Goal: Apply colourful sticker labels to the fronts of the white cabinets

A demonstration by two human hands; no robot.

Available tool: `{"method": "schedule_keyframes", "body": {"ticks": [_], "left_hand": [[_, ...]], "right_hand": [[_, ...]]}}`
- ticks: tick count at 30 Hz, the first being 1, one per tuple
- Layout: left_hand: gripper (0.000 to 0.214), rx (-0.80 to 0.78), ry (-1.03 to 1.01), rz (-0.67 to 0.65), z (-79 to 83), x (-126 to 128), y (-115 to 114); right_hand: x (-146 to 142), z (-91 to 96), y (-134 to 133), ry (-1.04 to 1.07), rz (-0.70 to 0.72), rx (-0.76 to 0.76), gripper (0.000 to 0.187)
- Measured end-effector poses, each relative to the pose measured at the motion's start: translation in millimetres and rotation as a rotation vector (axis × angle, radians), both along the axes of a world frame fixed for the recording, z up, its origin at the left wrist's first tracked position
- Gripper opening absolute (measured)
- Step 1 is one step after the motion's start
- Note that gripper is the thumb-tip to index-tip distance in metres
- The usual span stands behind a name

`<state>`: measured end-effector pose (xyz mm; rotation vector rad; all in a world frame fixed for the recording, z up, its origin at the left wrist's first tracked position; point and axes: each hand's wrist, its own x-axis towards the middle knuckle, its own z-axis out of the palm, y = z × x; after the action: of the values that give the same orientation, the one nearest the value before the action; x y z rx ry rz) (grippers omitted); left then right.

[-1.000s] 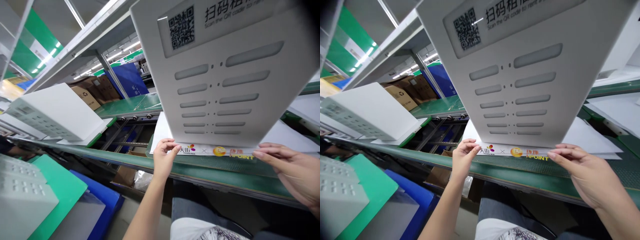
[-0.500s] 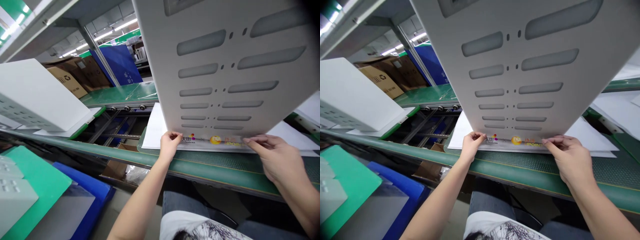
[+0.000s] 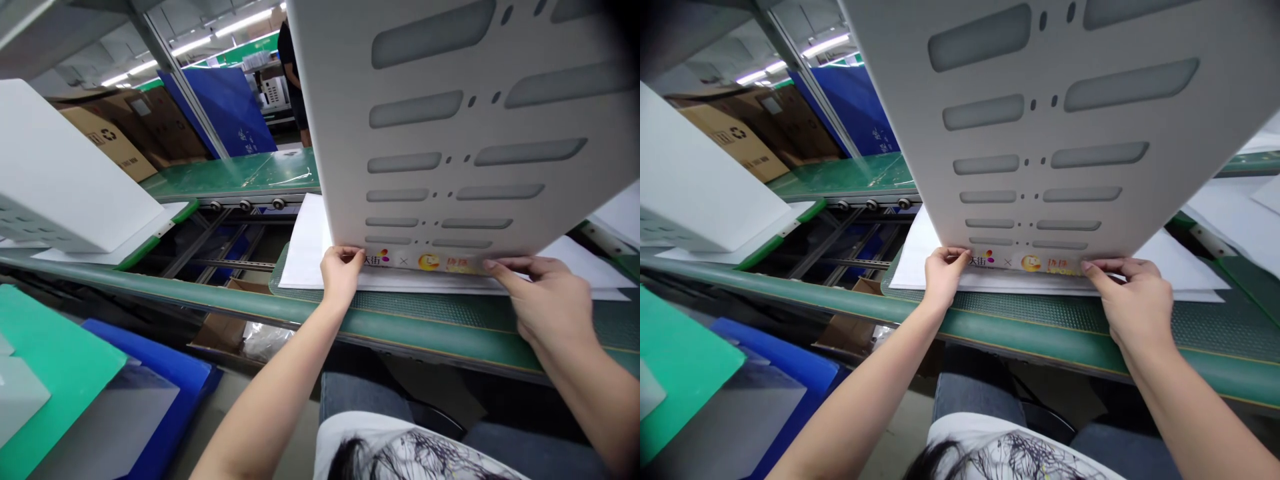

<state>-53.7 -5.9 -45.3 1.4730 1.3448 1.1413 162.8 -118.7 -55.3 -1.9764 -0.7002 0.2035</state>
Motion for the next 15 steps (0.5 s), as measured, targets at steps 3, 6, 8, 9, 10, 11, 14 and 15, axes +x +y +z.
{"method": "schedule_keyframes", "body": {"ticks": [3,6,8,9,10,11,14,15], "left_hand": [[0.020,0.020,0.017,-0.006,0.0,0.2,0.2],[0.019,0.032,0.038,-0.002,1.3,0.7,-0.1],[0.017,0.036,0.046,0.007,2.2,1.3,-0.6],[0.016,0.039,0.049,0.011,2.5,1.6,-0.9],[0.016,0.041,0.050,0.011,2.7,1.7,-1.1],[0.016,0.042,0.050,0.012,2.8,1.8,-1.2],[0.018,0.054,0.046,0.014,1.7,1.3,-0.7],[0.018,0.056,0.043,0.012,0.9,1.1,-0.3]], "right_hand": [[1.0,-2.9,1.6,0.005,-0.025,0.001,0.031],[3.4,-6.0,2.1,0.003,-0.033,0.017,0.032],[4.6,-6.4,2.0,0.006,-0.040,-0.002,0.033],[5.0,-6.3,2.0,0.007,-0.041,-0.019,0.033],[5.1,-6.0,2.1,0.009,-0.040,-0.030,0.033],[5.1,-5.7,2.3,0.011,-0.041,-0.029,0.033],[4.4,-5.5,3.6,0.005,-0.042,0.012,0.031],[4.0,-5.5,4.0,0.002,-0.041,0.020,0.031]]}}
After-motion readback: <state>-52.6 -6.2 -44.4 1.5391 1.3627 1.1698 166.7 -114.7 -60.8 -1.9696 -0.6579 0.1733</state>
